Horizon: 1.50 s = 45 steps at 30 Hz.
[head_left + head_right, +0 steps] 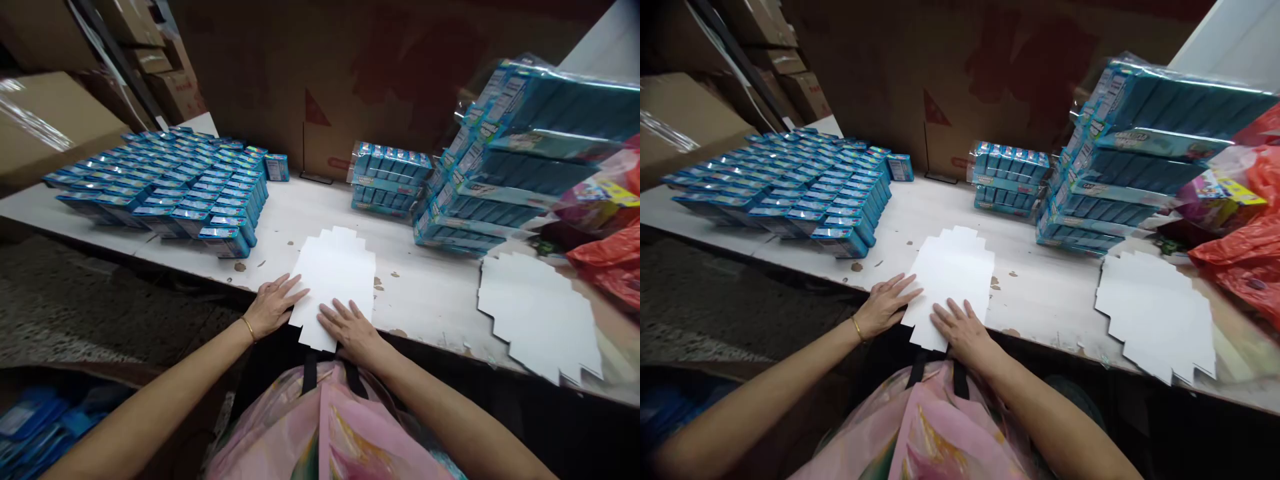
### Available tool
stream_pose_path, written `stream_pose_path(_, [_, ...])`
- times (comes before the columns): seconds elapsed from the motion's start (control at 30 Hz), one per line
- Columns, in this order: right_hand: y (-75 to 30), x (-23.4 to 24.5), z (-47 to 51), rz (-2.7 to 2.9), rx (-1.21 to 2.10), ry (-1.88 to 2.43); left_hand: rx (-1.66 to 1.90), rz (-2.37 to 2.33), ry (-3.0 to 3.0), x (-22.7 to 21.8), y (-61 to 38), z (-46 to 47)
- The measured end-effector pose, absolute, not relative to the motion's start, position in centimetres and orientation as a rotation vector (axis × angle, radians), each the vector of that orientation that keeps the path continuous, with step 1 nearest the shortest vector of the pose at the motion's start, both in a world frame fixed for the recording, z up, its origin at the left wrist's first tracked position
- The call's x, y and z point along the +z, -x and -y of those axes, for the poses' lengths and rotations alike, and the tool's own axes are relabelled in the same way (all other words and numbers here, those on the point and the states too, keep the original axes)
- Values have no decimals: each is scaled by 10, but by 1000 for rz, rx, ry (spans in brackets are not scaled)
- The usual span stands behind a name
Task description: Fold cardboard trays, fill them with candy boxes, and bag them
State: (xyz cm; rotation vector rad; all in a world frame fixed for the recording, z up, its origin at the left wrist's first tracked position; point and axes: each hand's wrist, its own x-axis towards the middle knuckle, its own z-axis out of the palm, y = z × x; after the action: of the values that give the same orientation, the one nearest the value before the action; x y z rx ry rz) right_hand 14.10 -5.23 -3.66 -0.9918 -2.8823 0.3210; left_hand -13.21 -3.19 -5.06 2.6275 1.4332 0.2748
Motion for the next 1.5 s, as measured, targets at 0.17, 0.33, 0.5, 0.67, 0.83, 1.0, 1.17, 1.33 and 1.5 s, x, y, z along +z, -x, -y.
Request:
stream_pose_path(0.17, [-146,-42,29,2812,219,1052,573,-1366,-2603,-66,128,20])
stream_pose_path(0.33, [-149,-37,-6,2858,261,924,475,-1377,-2558,-57,132,5])
stream_pose_path(0.5, [-144,-47,1,2794,244,899,297,-1477,-2592,-21,101,5])
stream_pose_path(0.67, [-150,-51,2,2753,260,846,-182,-1388,-2645,3,65,-11])
stream_pose_path(0.83, [-176,-60,-9,2541,324,884,-246,-1290,-2618,6,73,-24])
stream_pose_path(1.0, [-183,-51,-19,2437,397,995,-121,-1363,-2576,7,75,-21])
stream_pose_path(1.17, [-164,-22,-22,2607,143,1042,-62,-1456,-2594,1,66,-12])
stream_pose_path(1.33, [-134,-11,-19,2899,-69,942,-26,-1511,-2585,-3,62,-10])
stream_pose_path(1.5, [-123,-12,-15,2926,-152,902,-92,-1550,-2580,-3,52,-11])
